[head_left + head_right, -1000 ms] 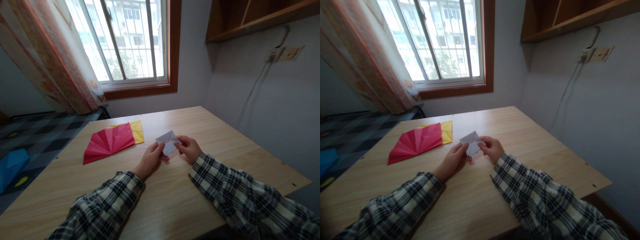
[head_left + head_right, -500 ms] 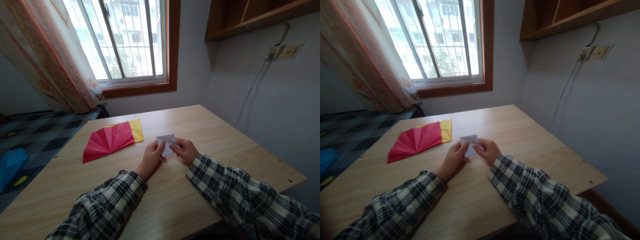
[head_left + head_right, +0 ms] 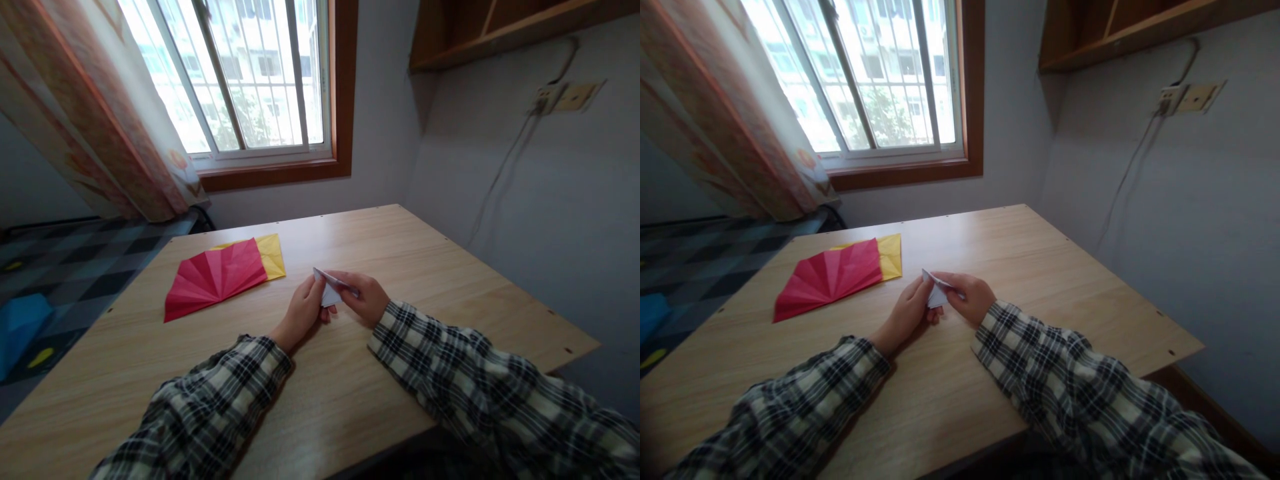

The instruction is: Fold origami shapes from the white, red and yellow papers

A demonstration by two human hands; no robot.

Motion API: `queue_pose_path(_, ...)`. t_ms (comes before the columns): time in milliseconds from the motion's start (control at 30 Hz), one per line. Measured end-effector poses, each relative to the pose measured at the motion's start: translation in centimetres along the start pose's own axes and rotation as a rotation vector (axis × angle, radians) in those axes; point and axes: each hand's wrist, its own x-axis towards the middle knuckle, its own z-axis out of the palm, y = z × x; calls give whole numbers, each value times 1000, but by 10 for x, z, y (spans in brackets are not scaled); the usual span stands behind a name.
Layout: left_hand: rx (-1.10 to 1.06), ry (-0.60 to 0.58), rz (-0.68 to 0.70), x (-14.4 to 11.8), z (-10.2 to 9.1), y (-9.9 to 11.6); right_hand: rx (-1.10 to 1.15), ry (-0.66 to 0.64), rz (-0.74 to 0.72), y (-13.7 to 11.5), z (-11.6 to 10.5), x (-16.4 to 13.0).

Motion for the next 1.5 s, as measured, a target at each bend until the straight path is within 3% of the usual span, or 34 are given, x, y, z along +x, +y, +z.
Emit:
queue_pose_path(267, -54, -10, -8, 3, -2, -6, 0, -78, -26, 1, 2, -3)
queue_pose_path(633, -249, -136, -97, 12, -5, -10, -306, -147, -22, -3, -3, -3)
queue_pose_path(833, -208, -258, -32, 7, -8, -8, -139, -132, 20, -2, -1, -4)
queue_pose_path(967, -159, -208, -11, 5, -8, -7, 169, -113, 51, 4, -2, -2)
queue_pose_path(1167, -145, -106, 14, 4, -6, -7, 435, -79, 334, 12, 0, 0)
queue_pose_path(1333, -110, -39, -6, 4, -7, -6, 449, -115, 408, 13, 2, 1)
queue_pose_path(1500, -81, -37, -7, 4, -7, -7, 309, -180, 397, 8, -2, 2)
